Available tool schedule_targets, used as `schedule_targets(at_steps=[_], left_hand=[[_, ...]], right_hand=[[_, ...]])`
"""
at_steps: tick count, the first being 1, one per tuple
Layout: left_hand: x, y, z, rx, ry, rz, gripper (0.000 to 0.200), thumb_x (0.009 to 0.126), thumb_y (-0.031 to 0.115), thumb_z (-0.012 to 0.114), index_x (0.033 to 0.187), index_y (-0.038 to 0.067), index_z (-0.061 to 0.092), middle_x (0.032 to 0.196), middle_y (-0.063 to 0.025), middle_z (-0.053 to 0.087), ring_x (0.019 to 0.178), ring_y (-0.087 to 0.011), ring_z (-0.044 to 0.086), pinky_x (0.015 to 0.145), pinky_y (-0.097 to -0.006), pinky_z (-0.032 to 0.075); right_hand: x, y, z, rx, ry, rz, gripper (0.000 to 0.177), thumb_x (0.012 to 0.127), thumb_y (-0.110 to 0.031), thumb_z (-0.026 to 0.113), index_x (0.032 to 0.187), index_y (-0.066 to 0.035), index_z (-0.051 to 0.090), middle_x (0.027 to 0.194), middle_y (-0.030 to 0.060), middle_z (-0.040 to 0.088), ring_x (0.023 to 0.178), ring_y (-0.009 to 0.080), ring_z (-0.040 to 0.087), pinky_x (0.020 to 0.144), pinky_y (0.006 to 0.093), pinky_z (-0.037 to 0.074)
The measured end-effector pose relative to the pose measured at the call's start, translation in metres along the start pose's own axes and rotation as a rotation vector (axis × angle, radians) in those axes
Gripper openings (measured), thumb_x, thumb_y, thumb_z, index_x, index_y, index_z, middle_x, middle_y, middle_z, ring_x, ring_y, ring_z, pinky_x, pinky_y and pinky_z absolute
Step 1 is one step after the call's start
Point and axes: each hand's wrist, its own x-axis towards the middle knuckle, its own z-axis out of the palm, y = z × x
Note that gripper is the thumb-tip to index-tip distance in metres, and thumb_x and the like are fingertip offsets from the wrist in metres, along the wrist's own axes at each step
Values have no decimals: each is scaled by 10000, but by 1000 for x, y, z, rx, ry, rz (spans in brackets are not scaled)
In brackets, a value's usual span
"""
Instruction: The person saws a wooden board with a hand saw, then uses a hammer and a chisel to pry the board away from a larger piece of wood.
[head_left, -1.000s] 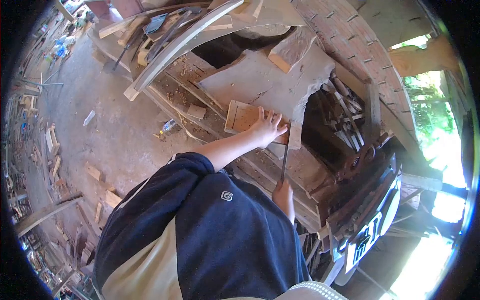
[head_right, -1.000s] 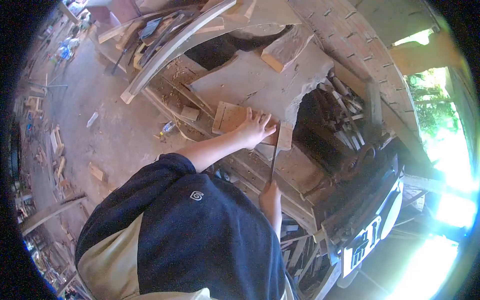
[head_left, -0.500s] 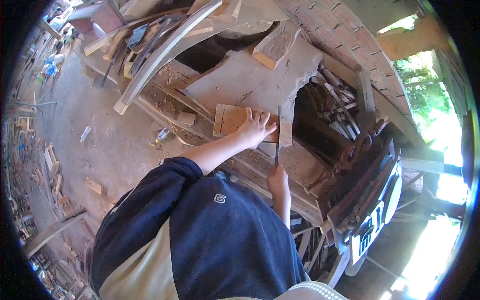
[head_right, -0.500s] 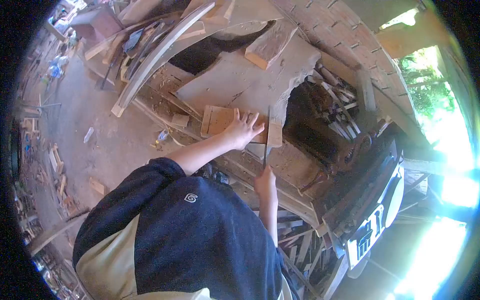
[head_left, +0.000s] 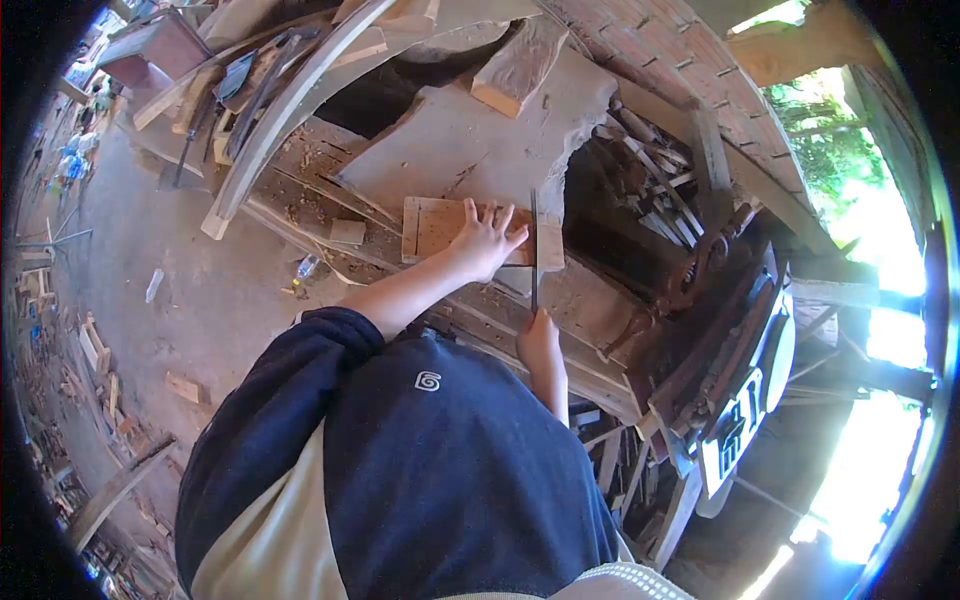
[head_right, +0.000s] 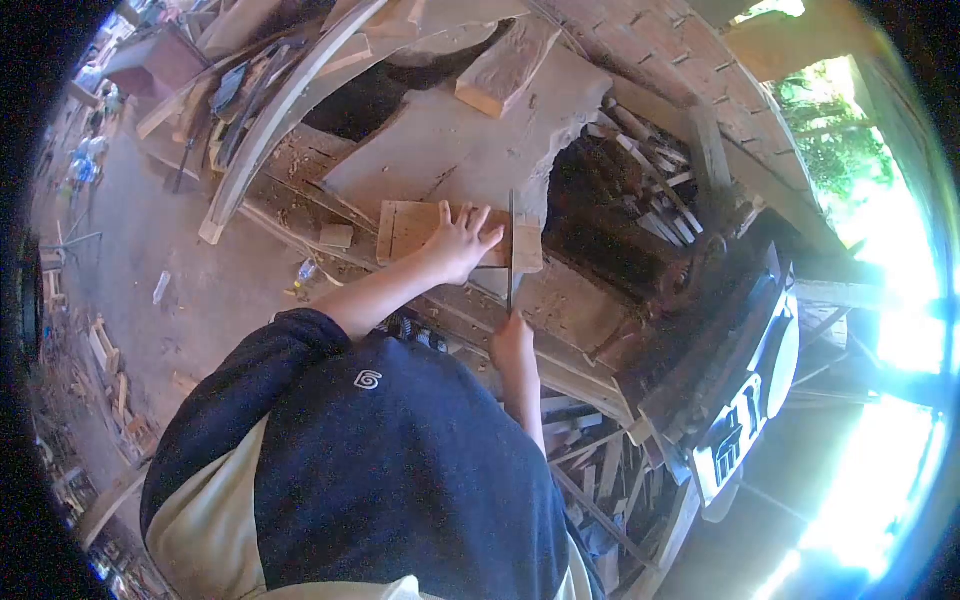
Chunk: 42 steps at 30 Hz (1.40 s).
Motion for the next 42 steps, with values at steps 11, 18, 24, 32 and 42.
schedule_targets(at_steps=[11,18,24,32,42], left_hand=[[10,-3,31,43,130,-8,926,707,312,771,1485,136,302,1503,-288,246,1357,-496,306,999,-759,238],[2,0,2,31,5,-6,1002,652,348,823,1483,139,303,1504,-281,249,1354,-490,313,998,-760,243],[0,0,-2,54,-41,13,953,675,333,805,1472,137,320,1497,-283,262,1350,-494,317,994,-765,243],[2,3,0,38,17,-14,801,765,255,703,1460,124,327,1496,-288,257,1345,-511,310,994,-767,238],[8,4,10,49,0,-5,867,736,213,722,1473,124,274,1503,-292,226,1353,-517,291,995,-774,229]], right_hand=[[42,-2,2,18,-18,-15,227,951,-181,477,1021,19,560,945,323,624,948,495,594,793,558,470],[-44,29,5,96,-47,143,264,961,-233,493,1016,17,560,940,314,632,909,484,613,748,559,474],[10,7,2,-6,-50,-1,267,953,-164,445,1092,34,556,1010,335,618,993,511,578,830,566,469],[-27,11,-1,85,-28,57,267,967,-182,443,1058,30,578,972,317,632,1004,486,587,822,533,478],[27,-4,-4,106,-30,-19,272,964,-204,446,1061,27,554,973,327,624,986,504,577,818,546,470]])
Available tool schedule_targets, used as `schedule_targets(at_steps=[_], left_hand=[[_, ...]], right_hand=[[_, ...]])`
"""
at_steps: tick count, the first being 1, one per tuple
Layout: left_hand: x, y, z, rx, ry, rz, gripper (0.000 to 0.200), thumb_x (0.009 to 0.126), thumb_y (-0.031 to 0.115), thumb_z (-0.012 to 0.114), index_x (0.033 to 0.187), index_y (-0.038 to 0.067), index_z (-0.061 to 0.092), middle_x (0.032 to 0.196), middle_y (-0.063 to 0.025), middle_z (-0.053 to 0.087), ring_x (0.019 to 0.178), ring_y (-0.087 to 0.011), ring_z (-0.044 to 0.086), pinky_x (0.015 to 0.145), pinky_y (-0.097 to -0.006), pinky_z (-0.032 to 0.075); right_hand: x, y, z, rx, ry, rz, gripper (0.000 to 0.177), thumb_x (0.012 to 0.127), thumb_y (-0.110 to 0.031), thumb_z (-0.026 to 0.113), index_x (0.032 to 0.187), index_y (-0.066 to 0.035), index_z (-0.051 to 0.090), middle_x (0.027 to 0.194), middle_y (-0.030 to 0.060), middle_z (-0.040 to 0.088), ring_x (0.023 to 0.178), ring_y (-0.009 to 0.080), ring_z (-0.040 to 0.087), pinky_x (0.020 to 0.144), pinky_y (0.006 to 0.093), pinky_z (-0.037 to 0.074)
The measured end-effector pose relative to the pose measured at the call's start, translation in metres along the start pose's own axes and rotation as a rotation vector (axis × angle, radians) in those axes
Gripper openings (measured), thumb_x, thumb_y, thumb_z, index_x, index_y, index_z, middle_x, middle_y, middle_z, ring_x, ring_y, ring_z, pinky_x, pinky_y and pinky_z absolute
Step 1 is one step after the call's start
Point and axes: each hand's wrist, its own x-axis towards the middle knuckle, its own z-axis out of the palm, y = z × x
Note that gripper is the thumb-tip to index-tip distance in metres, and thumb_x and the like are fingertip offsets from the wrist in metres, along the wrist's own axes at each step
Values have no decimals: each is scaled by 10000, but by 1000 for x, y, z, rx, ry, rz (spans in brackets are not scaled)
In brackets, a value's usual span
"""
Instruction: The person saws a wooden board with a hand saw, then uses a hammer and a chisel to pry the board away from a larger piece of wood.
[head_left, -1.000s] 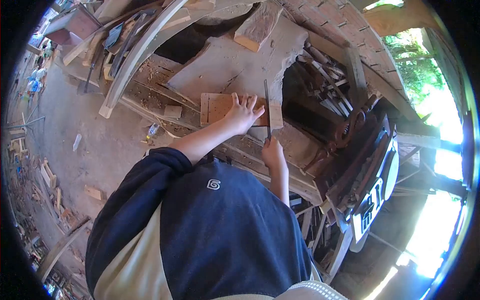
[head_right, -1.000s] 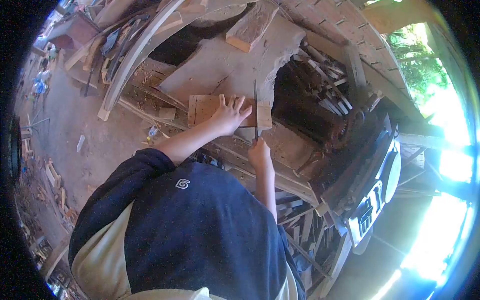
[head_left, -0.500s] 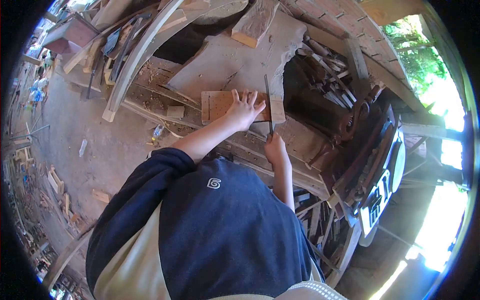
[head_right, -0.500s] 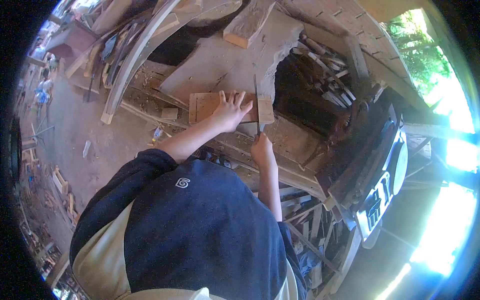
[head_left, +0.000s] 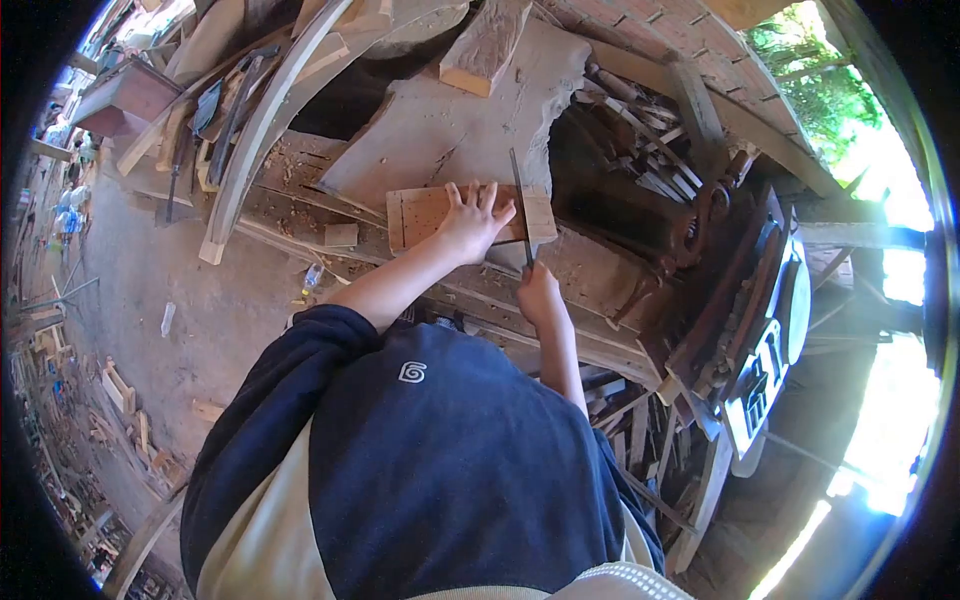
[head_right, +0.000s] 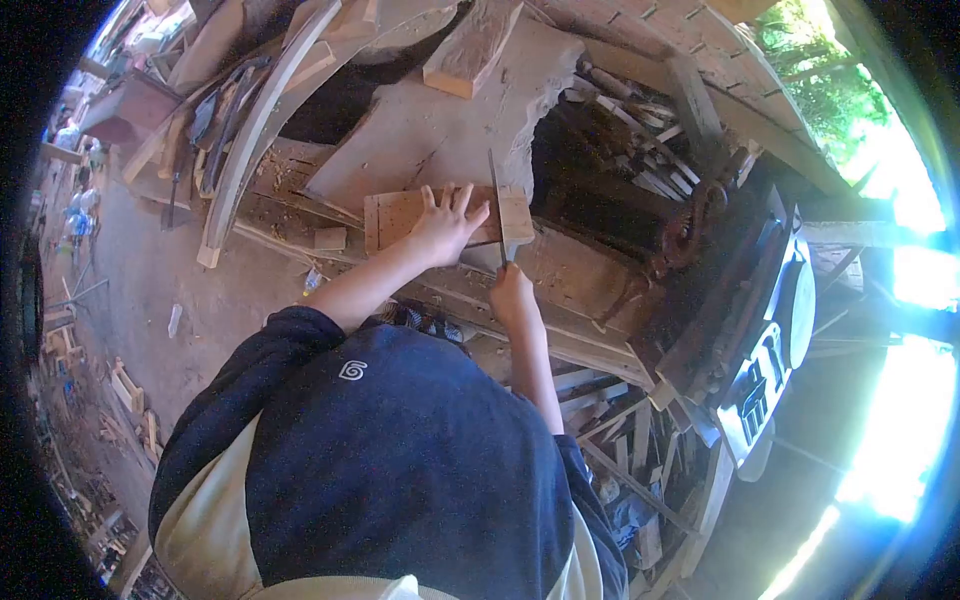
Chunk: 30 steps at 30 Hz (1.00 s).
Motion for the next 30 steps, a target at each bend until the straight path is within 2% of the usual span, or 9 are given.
schedule_targets(at_steps=[2,8,13,15,18,19,24,26,30], left_hand=[[0,-1,4,-34,21,-21,860,732,201,721,1468,122,283,1505,-290,215,1353,-518,289,990,-781,224],[-4,2,-18,-18,-73,-9,971,665,285,806,1465,114,283,1505,-296,205,1363,-504,280,990,-779,229],[-2,1,-7,17,-78,-2,962,681,277,792,1474,121,270,1506,-292,207,1364,-503,279,993,-777,226],[4,0,16,39,140,-23,827,714,221,733,1439,149,343,1484,-271,265,1343,-500,316,956,-796,246],[6,0,20,1,93,-39,797,735,201,710,1442,157,345,1489,-267,263,1345,-499,315,956,-799,242],[0,2,-1,-12,8,-32,802,736,202,712,1445,152,339,1490,-271,259,1348,-495,315,958,-799,239],[-4,4,-12,7,-39,-11,820,727,212,723,1443,131,332,1482,-283,265,1342,-500,321,950,-804,240],[-1,2,-10,-19,-68,-17,948,698,250,768,1485,119,256,1517,-297,172,1377,-513,240,990,-786,208],[8,-2,25,-12,41,-25,924,708,251,760,1480,124,268,1515,-293,185,1375,-513,245,990,-784,214]], right_hand=[[0,1,6,-20,24,17,261,958,-191,447,1046,27,561,977,329,623,996,499,578,820,542,473],[-90,15,-8,89,-24,122,266,963,-188,461,1093,17,570,972,331,623,981,501,585,821,551,471],[-9,11,9,37,23,21,269,961,-197,454,1037,30,576,1003,324,621,995,496,581,839,552,468],[18,-12,4,25,26,-20,265,950,-181,455,1036,37,577,1004,325,620,993,492,584,844,551,466],[19,2,14,26,39,-20,269,950,-190,454,1036,32,579,1000,329,618,994,499,580,845,552,465],[5,11,12,-11,-2,-14,272,947,-188,455,1043,33,581,984,335,619,991,507,578,845,554,465],[-69,25,-1,33,3,78,268,911,-143,460,1044,59,576,956,366,604,975,513,581,852,558,462],[-39,16,3,20,2,64,260,909,-138,458,1042,53,576,953,360,609,976,513,581,857,555,464],[27,-3,12,35,28,-46,230,907,-119,454,1022,41,573,951,343,621,979,506,582,857,548,468]])
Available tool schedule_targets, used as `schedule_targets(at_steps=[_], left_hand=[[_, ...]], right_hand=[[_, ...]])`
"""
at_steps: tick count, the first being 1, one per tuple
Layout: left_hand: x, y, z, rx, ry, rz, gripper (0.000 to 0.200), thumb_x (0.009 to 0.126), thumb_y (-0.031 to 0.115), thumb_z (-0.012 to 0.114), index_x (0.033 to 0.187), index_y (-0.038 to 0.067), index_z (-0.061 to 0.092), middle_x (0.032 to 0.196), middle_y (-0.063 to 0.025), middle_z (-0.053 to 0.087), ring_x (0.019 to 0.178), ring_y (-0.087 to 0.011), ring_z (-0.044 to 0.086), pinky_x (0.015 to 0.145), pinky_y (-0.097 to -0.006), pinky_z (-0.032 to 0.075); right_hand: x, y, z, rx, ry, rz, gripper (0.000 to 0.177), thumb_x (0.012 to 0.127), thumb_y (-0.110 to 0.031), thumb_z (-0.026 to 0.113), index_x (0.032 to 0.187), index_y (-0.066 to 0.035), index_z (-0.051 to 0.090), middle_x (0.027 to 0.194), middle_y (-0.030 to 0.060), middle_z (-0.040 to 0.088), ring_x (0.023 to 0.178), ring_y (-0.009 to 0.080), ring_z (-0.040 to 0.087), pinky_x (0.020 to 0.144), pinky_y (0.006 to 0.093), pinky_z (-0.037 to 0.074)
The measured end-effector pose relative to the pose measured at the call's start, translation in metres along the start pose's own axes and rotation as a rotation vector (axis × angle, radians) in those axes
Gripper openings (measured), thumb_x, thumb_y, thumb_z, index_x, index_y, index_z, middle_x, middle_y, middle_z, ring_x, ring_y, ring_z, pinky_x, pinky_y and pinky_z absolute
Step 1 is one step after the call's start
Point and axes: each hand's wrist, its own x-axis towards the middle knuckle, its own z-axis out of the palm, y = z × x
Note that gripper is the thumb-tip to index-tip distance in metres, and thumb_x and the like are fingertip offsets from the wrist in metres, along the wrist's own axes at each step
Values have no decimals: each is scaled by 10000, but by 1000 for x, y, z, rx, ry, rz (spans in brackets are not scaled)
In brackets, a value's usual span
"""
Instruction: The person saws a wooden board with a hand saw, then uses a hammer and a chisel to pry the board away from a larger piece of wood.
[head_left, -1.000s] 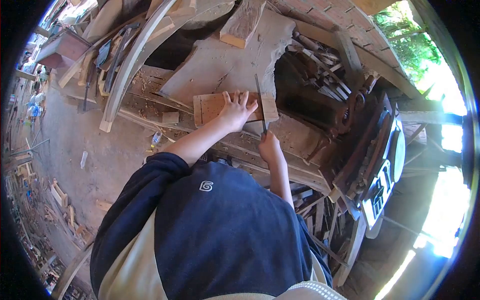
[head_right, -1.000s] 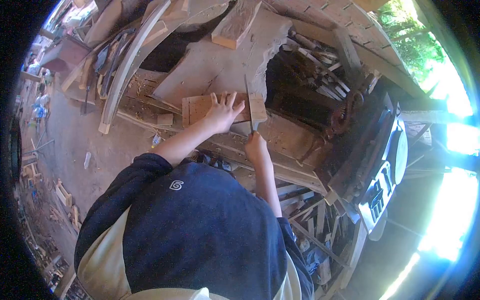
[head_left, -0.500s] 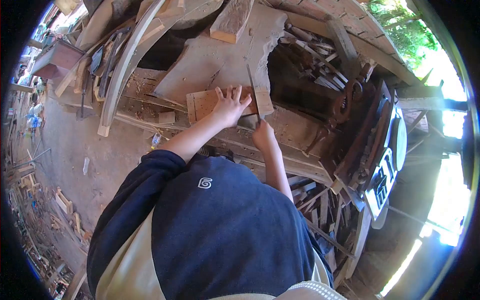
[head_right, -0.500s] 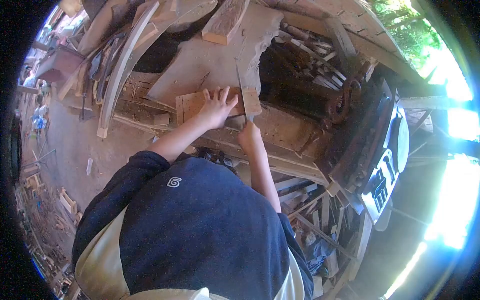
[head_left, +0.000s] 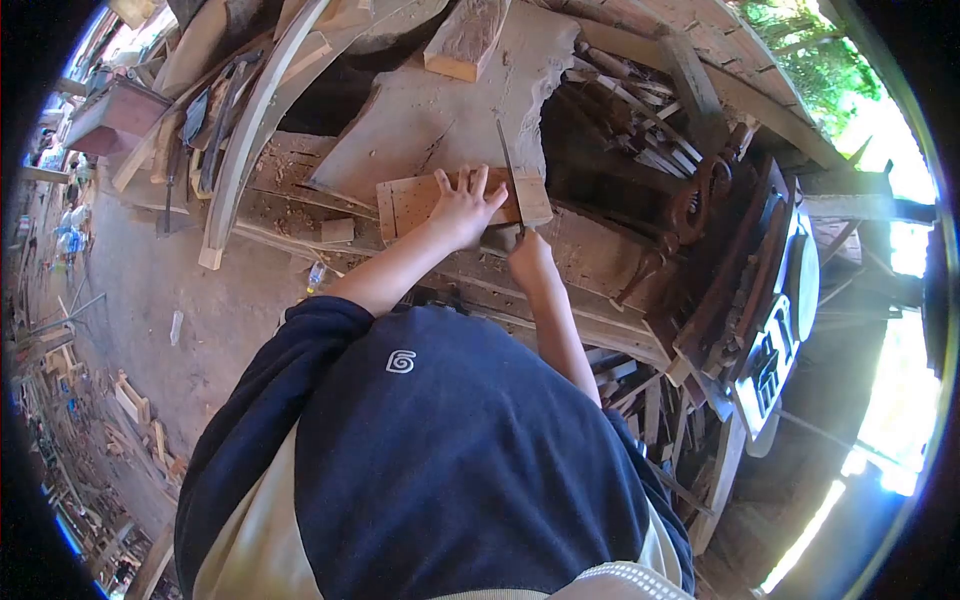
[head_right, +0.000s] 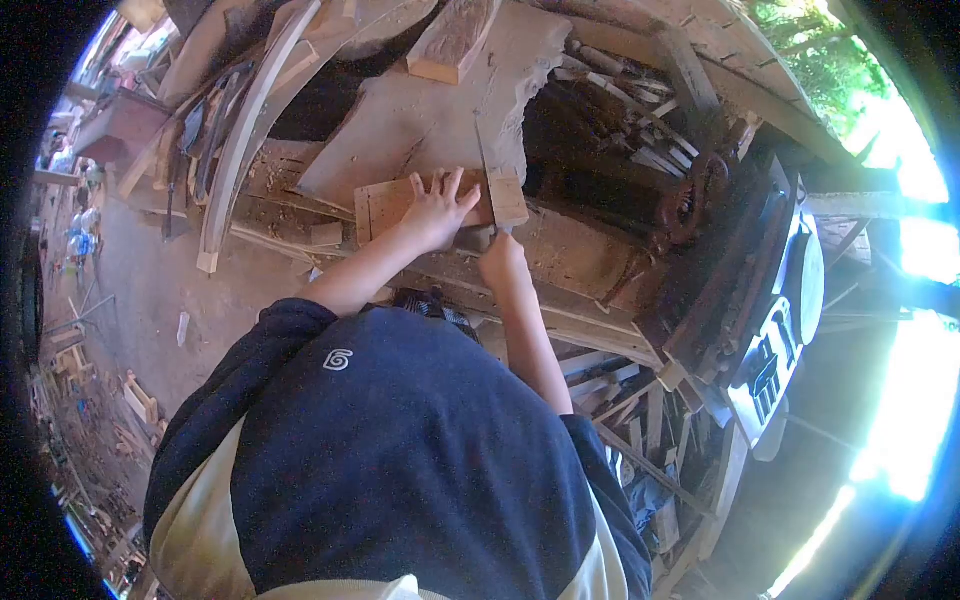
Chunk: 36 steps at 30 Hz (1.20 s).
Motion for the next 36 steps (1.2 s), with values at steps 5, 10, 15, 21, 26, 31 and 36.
schedule_targets(at_steps=[5,10,15,21,26,31,36], left_hand=[[-5,3,-35,1,-135,-3,904,718,236,748,1478,126,271,1520,-282,177,1371,-513,248,991,-780,222],[-9,5,-39,1,-126,15,863,721,199,727,1464,127,295,1501,-286,216,1360,-513,273,980,-782,230],[-2,2,-16,29,-83,3,870,727,224,731,1470,129,290,1519,-279,181,1371,-509,250,1002,-764,228],[-8,4,-45,14,-150,10,814,754,199,701,1464,133,308,1514,-275,192,1369,-500,262,1008,-756,229],[-6,2,-37,6,-111,24,796,766,187,692,1464,140,311,1518,-269,187,1368,-500,262,1008,-760,221],[1,0,-8,7,-24,8,812,757,188,702,1464,140,306,1514,-265,193,1367,-499,260,1005,-763,225],[-5,2,-37,-1,-123,4,883,703,211,752,1461,139,306,1507,-265,204,1368,-498,258,1005,-764,224]], right_hand=[[-56,18,-3,-9,4,100,218,907,-130,491,1040,23,573,970,323,629,966,492,594,818,548,476],[-98,22,-2,3,-13,210,213,921,-151,505,1031,19,570,961,318,634,941,497,600,791,554,484],[-13,2,2,-45,33,43,224,929,-129,482,1071,26,559,953,323,633,934,499,600,803,556,481],[-75,22,5,15,38,119,237,923,-127,459,1073,33,549,973,339,620,977,498,590,830,546,481],[-68,18,1,-3,18,126,241,919,-134,461,1073,23,559,985,334,623,985,498,588,842,548,476],[-2,0,5,0,60,7,266,939,-173,451,1072,22,572,968,325,629,958,499,592,828,547,477],[-70,16,-4,23,-8,132,255,910,-124,462,1099,13,563,994,325,626,989,492,587,846,547,472]])
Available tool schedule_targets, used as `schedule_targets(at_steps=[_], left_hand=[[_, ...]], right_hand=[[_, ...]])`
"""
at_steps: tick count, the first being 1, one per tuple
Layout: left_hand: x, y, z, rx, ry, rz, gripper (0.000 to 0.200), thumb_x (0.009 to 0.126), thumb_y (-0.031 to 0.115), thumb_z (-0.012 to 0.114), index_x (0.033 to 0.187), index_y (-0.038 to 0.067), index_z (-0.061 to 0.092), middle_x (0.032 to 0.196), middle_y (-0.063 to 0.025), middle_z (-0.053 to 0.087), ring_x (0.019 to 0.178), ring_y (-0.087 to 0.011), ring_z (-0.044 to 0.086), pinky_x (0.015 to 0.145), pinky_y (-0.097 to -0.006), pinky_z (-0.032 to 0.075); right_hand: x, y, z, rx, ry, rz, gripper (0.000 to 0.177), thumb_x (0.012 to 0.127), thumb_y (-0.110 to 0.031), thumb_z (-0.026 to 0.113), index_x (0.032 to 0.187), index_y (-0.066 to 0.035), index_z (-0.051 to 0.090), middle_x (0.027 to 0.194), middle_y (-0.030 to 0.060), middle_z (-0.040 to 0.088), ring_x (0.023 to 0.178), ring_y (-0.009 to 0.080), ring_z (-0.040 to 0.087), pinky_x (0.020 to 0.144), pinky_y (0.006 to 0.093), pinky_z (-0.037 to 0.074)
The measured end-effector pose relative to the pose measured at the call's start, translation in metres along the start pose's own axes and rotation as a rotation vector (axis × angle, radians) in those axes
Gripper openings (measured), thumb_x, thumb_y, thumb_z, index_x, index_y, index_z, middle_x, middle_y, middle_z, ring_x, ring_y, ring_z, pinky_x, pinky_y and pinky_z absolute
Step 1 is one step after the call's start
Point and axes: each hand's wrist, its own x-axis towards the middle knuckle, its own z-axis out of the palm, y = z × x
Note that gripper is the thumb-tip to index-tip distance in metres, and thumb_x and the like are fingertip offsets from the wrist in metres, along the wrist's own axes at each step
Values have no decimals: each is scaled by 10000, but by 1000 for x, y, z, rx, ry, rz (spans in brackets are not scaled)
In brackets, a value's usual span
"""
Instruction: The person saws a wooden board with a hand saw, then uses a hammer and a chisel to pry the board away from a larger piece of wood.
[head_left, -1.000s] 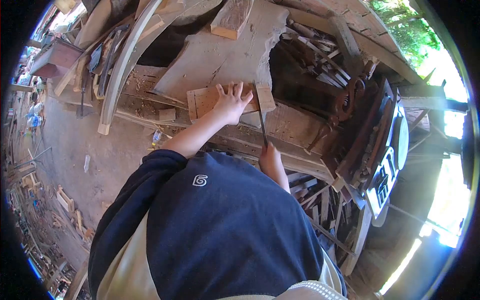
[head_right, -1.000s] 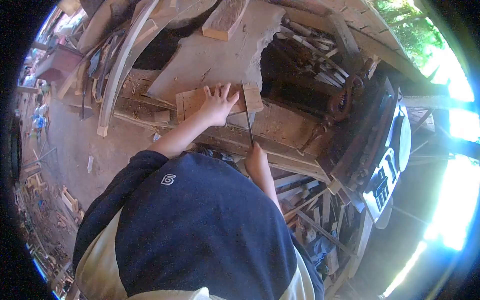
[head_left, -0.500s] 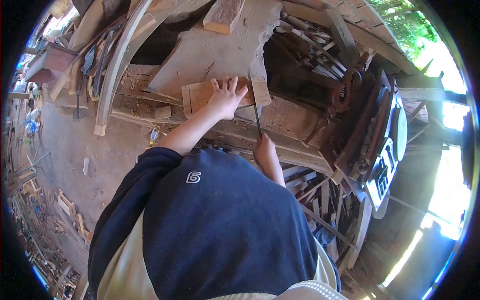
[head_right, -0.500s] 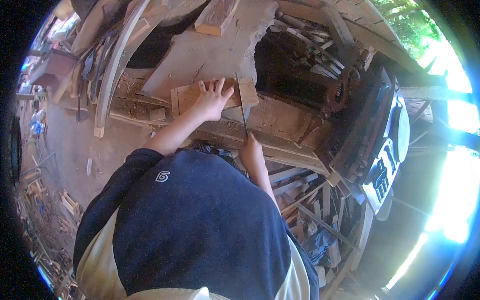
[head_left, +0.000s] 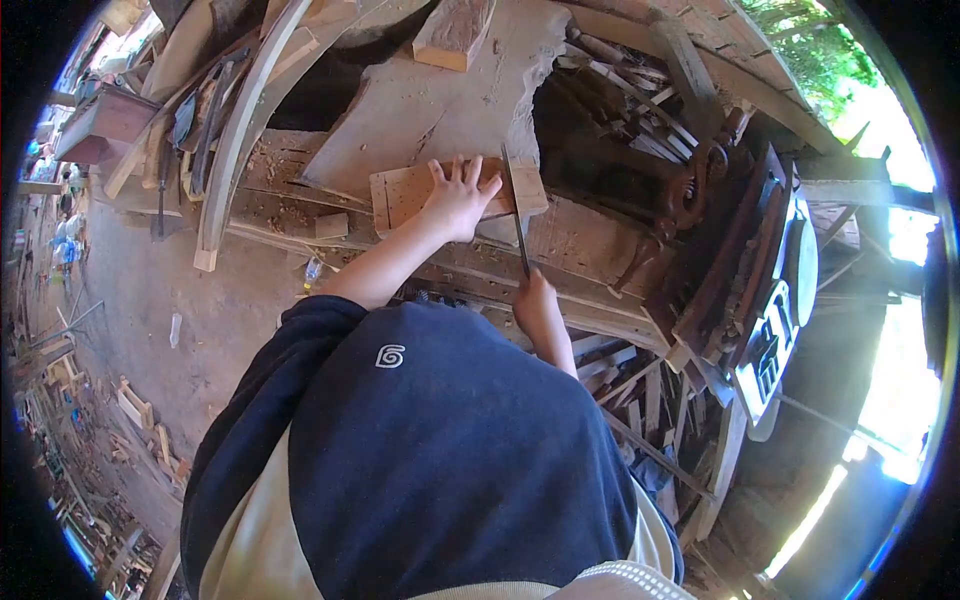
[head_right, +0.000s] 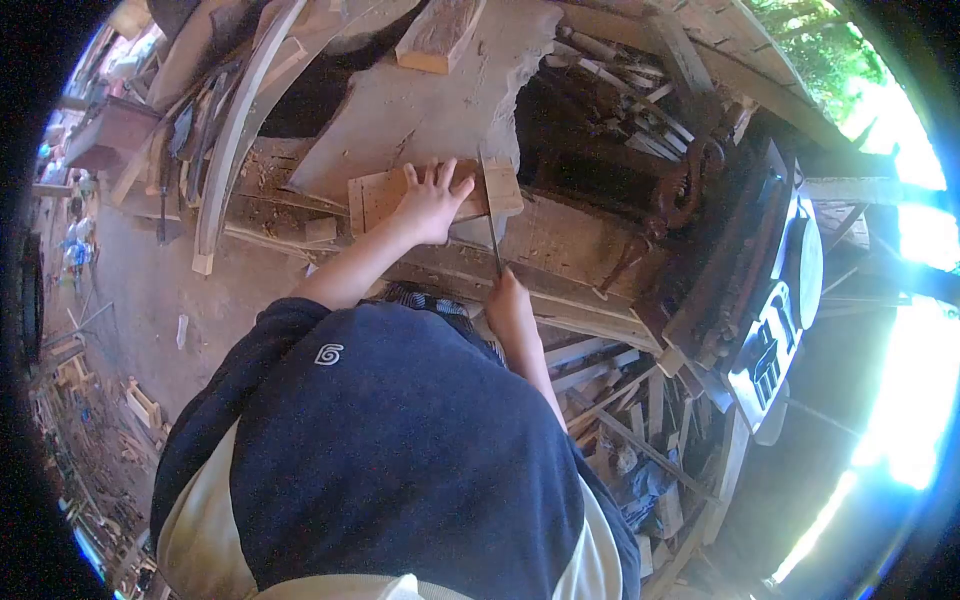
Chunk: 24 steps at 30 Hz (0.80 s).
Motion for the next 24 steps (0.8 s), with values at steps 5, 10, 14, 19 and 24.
schedule_targets(at_steps=[5,10,14,19,24], left_hand=[[-1,0,-2,3,1,20,919,680,213,769,1466,136,299,1506,-274,199,1371,-498,253,1009,-760,226],[13,-4,38,17,134,13,945,688,233,782,1478,125,275,1512,-279,187,1379,-502,240,1012,-756,227],[1,-2,7,6,45,29,836,736,195,705,1465,120,303,1490,-289,245,1351,-503,303,977,-783,231],[-3,-1,-2,1,33,40,865,715,212,730,1464,119,309,1492,-288,242,1353,-496,300,977,-779,234],[8,-2,26,41,89,10,1061,614,296,845,1485,124,264,1506,-270,196,1379,-500,235,1009,-758,229]], right_hand=[[-17,4,4,-3,44,43,247,928,-162,488,1064,27,571,968,313,636,961,495,594,830,552,471],[53,-27,-1,-34,32,-88,244,932,-156,472,1033,43,571,993,331,624,998,496,586,839,546,473],[15,-13,0,-14,42,-65,247,941,-148,456,1036,52,567,1005,342,614,1020,500,573,860,544,465],[-39,-10,-18,42,-22,77,259,948,-167,472,1052,52,564,987,335,617,1021,498,572,851,545,466],[50,-23,-2,-17,5,-87,274,945,-177,450,1023,45,591,965,331,624,985,485,592,847,542,472]])
